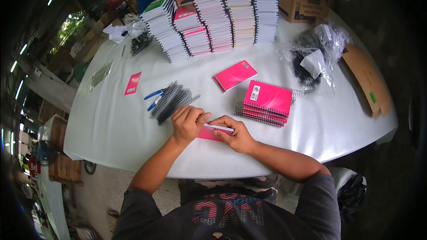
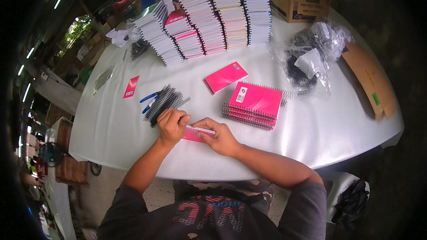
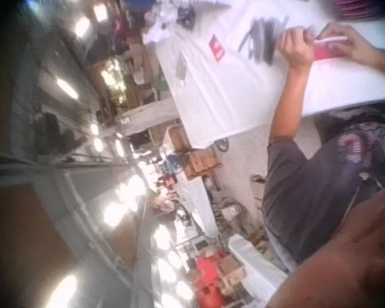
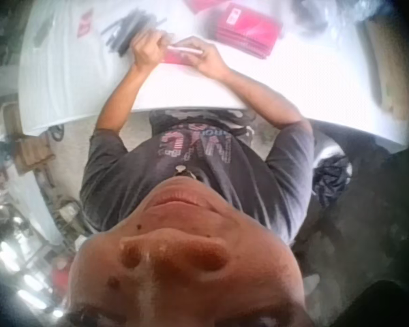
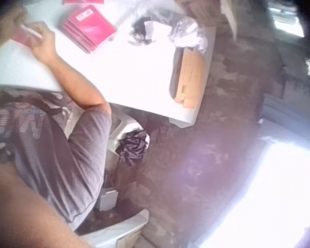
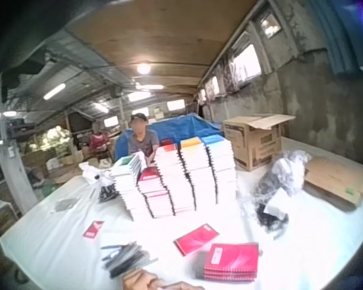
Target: The person assembles notebooks by aligning paper sheets and covers, then manually threading a spiral binding through the punched holes and tucking the ends of the wire.
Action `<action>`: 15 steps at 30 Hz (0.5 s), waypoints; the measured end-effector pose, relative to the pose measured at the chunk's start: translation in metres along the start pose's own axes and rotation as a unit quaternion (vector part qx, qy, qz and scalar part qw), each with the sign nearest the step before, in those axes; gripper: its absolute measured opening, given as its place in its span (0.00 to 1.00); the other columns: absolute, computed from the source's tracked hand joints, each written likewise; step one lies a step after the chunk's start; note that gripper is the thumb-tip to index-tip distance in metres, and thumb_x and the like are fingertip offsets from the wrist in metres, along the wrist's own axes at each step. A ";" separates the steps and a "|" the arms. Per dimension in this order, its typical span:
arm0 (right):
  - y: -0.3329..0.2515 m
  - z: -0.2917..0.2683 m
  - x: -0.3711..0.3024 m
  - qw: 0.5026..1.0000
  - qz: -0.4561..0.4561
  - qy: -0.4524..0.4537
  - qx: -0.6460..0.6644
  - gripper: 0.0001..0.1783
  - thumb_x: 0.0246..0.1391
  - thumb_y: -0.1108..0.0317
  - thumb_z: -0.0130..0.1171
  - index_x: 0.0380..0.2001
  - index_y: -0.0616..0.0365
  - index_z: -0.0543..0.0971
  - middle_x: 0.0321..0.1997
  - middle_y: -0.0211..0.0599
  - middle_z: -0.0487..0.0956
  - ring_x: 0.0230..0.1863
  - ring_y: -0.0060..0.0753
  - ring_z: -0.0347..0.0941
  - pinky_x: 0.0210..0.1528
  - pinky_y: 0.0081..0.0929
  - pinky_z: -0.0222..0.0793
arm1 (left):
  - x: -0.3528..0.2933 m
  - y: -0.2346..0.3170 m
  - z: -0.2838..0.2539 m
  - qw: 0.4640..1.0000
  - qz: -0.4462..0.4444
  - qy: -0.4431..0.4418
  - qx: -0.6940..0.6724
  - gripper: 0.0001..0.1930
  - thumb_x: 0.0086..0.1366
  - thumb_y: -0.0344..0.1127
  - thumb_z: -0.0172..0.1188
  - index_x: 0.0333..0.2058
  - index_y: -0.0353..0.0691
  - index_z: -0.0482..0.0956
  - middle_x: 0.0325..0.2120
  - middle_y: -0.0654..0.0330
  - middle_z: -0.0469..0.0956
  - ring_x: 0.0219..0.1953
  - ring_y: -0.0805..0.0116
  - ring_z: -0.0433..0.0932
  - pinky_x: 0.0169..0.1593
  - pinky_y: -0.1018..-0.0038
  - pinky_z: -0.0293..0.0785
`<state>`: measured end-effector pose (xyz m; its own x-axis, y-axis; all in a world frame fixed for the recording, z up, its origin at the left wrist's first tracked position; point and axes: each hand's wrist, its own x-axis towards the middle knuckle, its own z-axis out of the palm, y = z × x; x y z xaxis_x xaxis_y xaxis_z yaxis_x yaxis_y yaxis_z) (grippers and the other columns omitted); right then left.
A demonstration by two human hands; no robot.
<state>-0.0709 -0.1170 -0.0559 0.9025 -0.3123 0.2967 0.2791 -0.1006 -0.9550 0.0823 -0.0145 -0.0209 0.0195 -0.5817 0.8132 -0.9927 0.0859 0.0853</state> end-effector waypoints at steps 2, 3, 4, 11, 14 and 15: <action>-0.001 0.000 0.000 1.000 -0.007 -0.003 -0.006 0.15 0.51 0.78 0.54 0.44 0.63 0.72 0.42 0.40 0.78 0.49 0.27 0.72 0.51 0.24 0.65 | 0.002 -0.003 0.004 0.999 -0.006 0.045 -0.006 0.12 0.59 0.39 0.59 0.20 0.41 0.72 0.12 0.64 0.70 0.14 0.65 0.70 0.19 0.72 0.66; -0.002 0.000 0.000 1.000 -0.006 -0.001 -0.005 0.15 0.51 0.78 0.54 0.44 0.63 0.72 0.42 0.40 0.78 0.49 0.27 0.72 0.51 0.24 0.65 | 0.001 -0.004 0.004 0.999 -0.006 0.043 -0.008 0.12 0.59 0.39 0.59 0.20 0.41 0.72 0.12 0.64 0.70 0.14 0.65 0.70 0.19 0.72 0.66; -0.002 0.000 0.000 1.000 -0.005 0.003 0.008 0.15 0.52 0.77 0.54 0.45 0.63 0.72 0.43 0.39 0.78 0.48 0.27 0.72 0.51 0.23 0.65 | 0.000 -0.004 0.003 0.998 -0.049 0.035 -0.029 0.11 0.60 0.37 0.57 0.22 0.39 0.73 0.12 0.63 0.71 0.14 0.66 0.71 0.19 0.73 0.66; 0.005 -0.001 0.004 0.999 0.020 -0.028 0.027 0.18 0.53 0.72 0.56 0.49 0.59 0.74 0.42 0.40 0.79 0.39 0.27 0.74 0.46 0.22 0.68 | 0.001 0.000 0.005 0.983 -0.160 0.060 -0.074 0.09 0.65 0.33 0.50 0.29 0.35 0.75 0.11 0.63 0.69 0.13 0.68 0.70 0.19 0.75 0.65; -0.002 -0.002 0.002 0.998 0.008 -0.014 -0.068 0.18 0.52 0.74 0.55 0.48 0.57 0.74 0.42 0.44 0.78 0.38 0.33 0.76 0.45 0.24 0.69 | -0.005 -0.004 0.006 0.987 -0.141 0.063 -0.033 0.11 0.64 0.37 0.52 0.35 0.34 0.73 0.20 0.58 0.72 0.23 0.64 0.73 0.29 0.72 0.67; -0.004 -0.001 0.001 0.998 0.009 -0.012 -0.065 0.18 0.52 0.74 0.55 0.48 0.57 0.74 0.42 0.44 0.78 0.38 0.33 0.76 0.45 0.24 0.69 | -0.005 -0.005 0.006 0.991 -0.114 0.068 0.008 0.15 0.63 0.41 0.53 0.40 0.32 0.71 0.28 0.52 0.74 0.32 0.60 0.74 0.37 0.68 0.68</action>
<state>-0.0713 -0.1180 -0.0519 0.9152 -0.2922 0.2775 0.2194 -0.2165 -0.9513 0.0864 -0.0169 -0.0293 0.2578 -0.4695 0.8445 -0.9625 -0.0481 0.2670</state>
